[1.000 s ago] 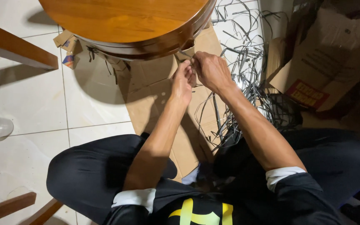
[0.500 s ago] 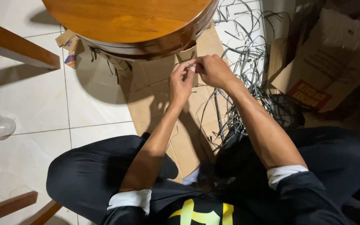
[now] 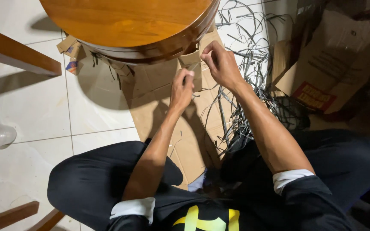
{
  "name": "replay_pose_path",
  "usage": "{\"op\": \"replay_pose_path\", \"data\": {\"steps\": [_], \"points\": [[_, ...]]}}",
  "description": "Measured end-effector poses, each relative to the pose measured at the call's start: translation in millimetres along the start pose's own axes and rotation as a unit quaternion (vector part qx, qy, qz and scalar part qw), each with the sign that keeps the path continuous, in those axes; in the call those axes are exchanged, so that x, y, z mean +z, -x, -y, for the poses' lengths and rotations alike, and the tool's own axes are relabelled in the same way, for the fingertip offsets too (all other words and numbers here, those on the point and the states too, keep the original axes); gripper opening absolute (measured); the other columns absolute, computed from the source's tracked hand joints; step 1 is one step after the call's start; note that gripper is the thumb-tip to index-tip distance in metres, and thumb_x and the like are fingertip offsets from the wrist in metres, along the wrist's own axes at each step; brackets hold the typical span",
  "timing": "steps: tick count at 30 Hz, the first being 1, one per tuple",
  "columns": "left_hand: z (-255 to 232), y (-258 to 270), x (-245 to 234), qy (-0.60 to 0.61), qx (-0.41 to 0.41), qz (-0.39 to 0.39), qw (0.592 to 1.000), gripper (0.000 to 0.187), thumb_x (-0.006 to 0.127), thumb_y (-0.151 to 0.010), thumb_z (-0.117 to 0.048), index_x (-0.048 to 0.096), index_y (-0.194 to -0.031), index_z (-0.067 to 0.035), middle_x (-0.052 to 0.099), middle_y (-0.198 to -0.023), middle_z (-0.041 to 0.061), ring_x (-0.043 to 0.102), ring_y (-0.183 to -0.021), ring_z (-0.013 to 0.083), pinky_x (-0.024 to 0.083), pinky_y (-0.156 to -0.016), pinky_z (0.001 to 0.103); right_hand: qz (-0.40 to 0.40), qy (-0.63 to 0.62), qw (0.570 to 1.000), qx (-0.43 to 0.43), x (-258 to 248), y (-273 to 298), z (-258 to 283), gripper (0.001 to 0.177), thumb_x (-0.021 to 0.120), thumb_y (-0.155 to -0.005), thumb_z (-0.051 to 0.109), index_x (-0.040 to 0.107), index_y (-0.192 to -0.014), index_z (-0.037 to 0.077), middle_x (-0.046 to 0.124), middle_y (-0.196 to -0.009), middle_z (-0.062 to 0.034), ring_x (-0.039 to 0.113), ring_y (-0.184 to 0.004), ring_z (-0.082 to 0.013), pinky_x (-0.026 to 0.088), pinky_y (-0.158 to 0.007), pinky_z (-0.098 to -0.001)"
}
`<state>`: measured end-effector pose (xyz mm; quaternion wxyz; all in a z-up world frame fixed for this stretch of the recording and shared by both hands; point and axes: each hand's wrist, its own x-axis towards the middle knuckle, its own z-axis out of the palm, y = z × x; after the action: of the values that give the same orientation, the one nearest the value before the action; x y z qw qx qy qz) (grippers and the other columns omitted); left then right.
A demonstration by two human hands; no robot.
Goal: Wrapping a wooden table leg with cardboard and securing it with plastic ties
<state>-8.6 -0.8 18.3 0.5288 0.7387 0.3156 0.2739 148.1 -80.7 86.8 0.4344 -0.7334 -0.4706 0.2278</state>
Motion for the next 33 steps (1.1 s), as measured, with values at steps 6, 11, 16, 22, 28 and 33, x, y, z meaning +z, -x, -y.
{"op": "replay_pose_path", "data": {"steps": [6, 11, 16, 22, 28, 33], "points": [[24.8, -4.0, -2.8, 0.056, -0.011, -0.060, 0.997, 0.025, 0.052, -0.103, -0.024, 0.057, -0.082, -0.013, 0.057, -0.061, 0.005, 0.058, -0.063, 0.0190, 0.050, -0.063, 0.033, -0.061, 0.064, 0.995, -0.049, 23.3, -6.2, -49.8, 0.017, 0.064, -0.106, 0.028, 0.064, -0.102, 0.011, 0.055, -0.055, -0.0076, 0.064, -0.062, -0.0328, 0.052, -0.069, -0.0433], [48.8, -5.4, 4.8, 0.153, -0.024, -0.096, 0.983, 0.017, 0.056, -0.100, -0.016, 0.060, -0.084, -0.012, 0.062, -0.073, 0.005, 0.063, -0.066, 0.0125, 0.051, -0.055, 0.023, -0.085, 0.040, 0.995, -0.026, 25.0, -11.3, -50.4, 0.021, 0.066, -0.105, 0.032, 0.065, -0.096, 0.013, 0.057, -0.055, -0.0078, 0.063, -0.061, -0.0322, 0.051, -0.067, -0.0423], [7.8, -2.9, -1.2, 0.255, -0.035, -0.129, 0.958, 0.020, 0.061, -0.098, -0.019, 0.061, -0.080, -0.011, 0.073, -0.113, 0.013, 0.067, -0.096, 0.0145, 0.054, -0.071, 0.019, -0.096, -0.001, 0.995, -0.005, 30.9, -13.1, -56.5, 0.023, 0.066, -0.104, 0.032, 0.067, -0.092, 0.013, 0.058, -0.056, -0.0073, 0.061, -0.058, -0.0270, 0.049, -0.063, -0.0383], [-8.5, -3.1, -8.4, 0.355, -0.060, -0.098, 0.928, 0.020, 0.057, -0.099, -0.020, 0.057, -0.080, -0.013, 0.074, -0.118, 0.014, 0.066, -0.110, 0.0160, 0.051, -0.081, 0.019, -0.113, -0.059, 0.991, 0.036, 40.9, -12.0, -58.6, 0.023, 0.066, -0.102, 0.031, 0.069, -0.090, 0.011, 0.058, -0.058, -0.0086, 0.060, -0.062, -0.0256, 0.048, -0.064, -0.0391], [9.7, -10.7, -4.7, 0.465, -0.106, -0.114, 0.872, 0.024, 0.054, -0.105, -0.018, 0.055, -0.082, -0.011, 0.076, -0.096, 0.015, 0.073, -0.108, 0.0261, 0.058, -0.082, 0.028, -0.133, -0.088, 0.984, 0.074, 54.3, -15.7, -46.1, 0.031, 0.055, -0.106, 0.034, 0.067, -0.091, 0.009, 0.065, -0.069, -0.0187, 0.066, -0.074, -0.0425, 0.051, -0.073, -0.0492], [52.8, -23.1, -0.6, 0.555, -0.154, -0.181, 0.797, 0.031, 0.055, -0.105, -0.017, 0.055, -0.075, -0.008, 0.071, -0.081, 0.012, 0.073, -0.097, 0.0293, 0.061, -0.085, 0.033, -0.176, -0.112, 0.971, 0.117, 69.7, -31.7, -53.7, 0.039, 0.051, -0.106, 0.038, 0.062, -0.085, 0.007, 0.061, -0.070, -0.0238, 0.065, -0.073, -0.0398, 0.048, -0.071, -0.0504]]}}
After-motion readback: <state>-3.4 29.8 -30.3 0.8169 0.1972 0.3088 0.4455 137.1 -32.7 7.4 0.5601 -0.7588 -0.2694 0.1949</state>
